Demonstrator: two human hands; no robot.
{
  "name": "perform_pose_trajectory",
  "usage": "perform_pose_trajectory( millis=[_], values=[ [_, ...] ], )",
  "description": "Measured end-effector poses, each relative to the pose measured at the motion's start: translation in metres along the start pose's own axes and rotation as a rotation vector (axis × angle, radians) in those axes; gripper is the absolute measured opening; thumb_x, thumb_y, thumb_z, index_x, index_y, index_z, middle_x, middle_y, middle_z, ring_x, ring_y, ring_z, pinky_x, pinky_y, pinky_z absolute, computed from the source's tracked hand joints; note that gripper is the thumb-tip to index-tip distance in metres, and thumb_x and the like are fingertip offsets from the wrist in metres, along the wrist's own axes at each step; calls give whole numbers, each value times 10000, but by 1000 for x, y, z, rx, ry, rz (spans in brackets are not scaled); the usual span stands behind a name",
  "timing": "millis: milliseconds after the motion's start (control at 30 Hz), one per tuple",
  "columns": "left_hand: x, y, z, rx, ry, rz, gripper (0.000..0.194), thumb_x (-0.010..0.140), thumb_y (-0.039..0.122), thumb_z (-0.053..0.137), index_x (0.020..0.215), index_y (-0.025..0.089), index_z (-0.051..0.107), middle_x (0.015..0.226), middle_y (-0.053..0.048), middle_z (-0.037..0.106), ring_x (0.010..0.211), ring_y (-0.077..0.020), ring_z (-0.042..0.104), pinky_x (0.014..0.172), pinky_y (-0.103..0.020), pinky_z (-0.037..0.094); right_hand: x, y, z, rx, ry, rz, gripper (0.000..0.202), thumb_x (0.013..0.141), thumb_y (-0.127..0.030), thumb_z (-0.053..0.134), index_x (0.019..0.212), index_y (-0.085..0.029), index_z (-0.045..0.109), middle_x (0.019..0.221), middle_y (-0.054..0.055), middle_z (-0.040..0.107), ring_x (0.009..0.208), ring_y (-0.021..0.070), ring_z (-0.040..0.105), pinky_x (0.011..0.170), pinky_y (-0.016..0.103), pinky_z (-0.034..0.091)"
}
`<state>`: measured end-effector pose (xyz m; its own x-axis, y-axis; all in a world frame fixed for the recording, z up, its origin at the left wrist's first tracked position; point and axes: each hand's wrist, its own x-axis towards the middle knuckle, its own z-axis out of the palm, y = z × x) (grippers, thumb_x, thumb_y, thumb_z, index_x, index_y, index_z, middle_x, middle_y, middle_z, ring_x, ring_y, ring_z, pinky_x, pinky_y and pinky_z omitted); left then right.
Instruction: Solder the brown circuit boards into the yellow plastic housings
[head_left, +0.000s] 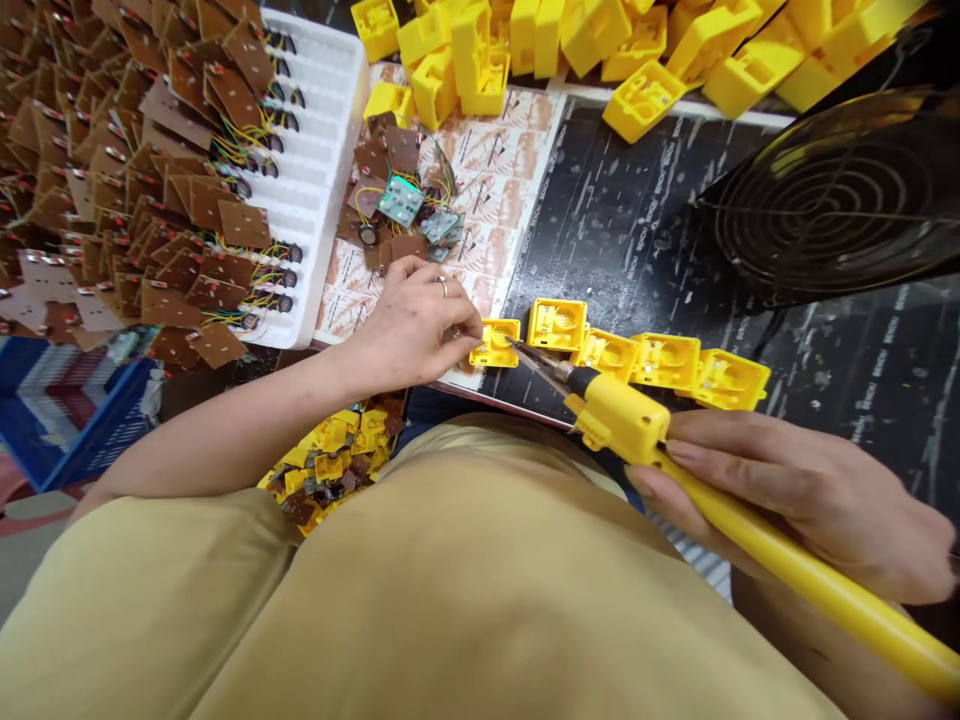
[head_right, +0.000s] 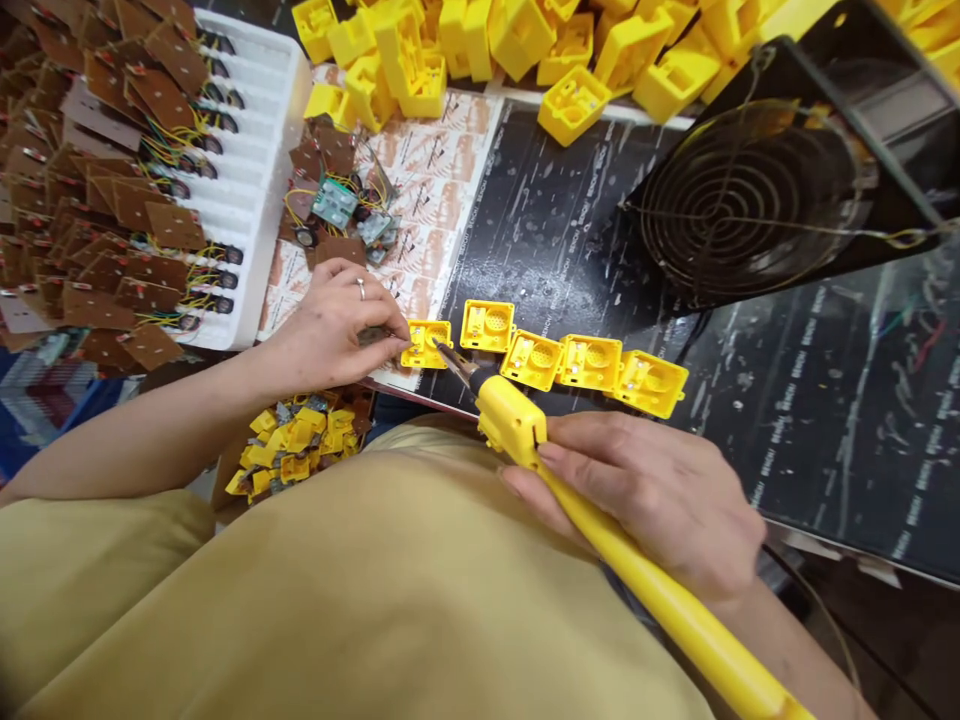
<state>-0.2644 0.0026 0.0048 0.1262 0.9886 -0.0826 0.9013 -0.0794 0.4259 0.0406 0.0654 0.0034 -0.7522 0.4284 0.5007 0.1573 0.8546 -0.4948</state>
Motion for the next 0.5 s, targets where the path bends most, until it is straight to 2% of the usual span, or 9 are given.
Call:
perform_pose_trajectory(
  millis=[167, 333, 400, 467, 500],
  values=[
    [2, 4, -4, -4, -93, -48, 148, 839, 263, 591, 806, 198, 720, 916, -24, 735, 952, -214, 616, 1014, -458, 347, 8, -4, 1, -27, -60, -32, 200, 986, -303, 617, 802, -224, 625, 750, 24, 712, 677, 113, 706, 649, 200, 614],
    [9, 9, -8, 46, -178, -91, 133, 803, 246, 608, 758, 192, 720, 879, -22, 732, 908, -207, 611, 981, -439, 352, 14, 2, -3, 23, -134, -64, 131, 967, -274, 648, 856, -209, 619, 801, 26, 719, 728, 101, 707, 663, 192, 595],
    [12, 10, -9, 70, -204, -100, 127, 793, 246, 617, 755, 193, 725, 876, -25, 733, 907, -215, 612, 974, -439, 356, 16, 6, -4, 43, -128, -110, 105, 912, -224, 720, 907, -189, 622, 834, 39, 728, 765, 99, 709, 691, 190, 594],
    [14, 11, -9, 94, -211, -100, 127, 786, 249, 618, 751, 194, 727, 859, -28, 728, 907, -219, 612, 970, -436, 362, 20, 7, -3, 84, -108, -186, 222, 814, -162, 811, 951, -166, 637, 856, 52, 740, 778, 106, 714, 697, 193, 596],
    [14, 12, -8, 106, -205, -96, 131, 783, 250, 614, 747, 195, 727, 846, -28, 723, 905, -220, 611, 966, -432, 366, 23, 6, -2, 107, -97, -177, 262, 771, -154, 846, 947, -176, 653, 852, 37, 746, 761, 105, 715, 688, 189, 595]
  ],
)
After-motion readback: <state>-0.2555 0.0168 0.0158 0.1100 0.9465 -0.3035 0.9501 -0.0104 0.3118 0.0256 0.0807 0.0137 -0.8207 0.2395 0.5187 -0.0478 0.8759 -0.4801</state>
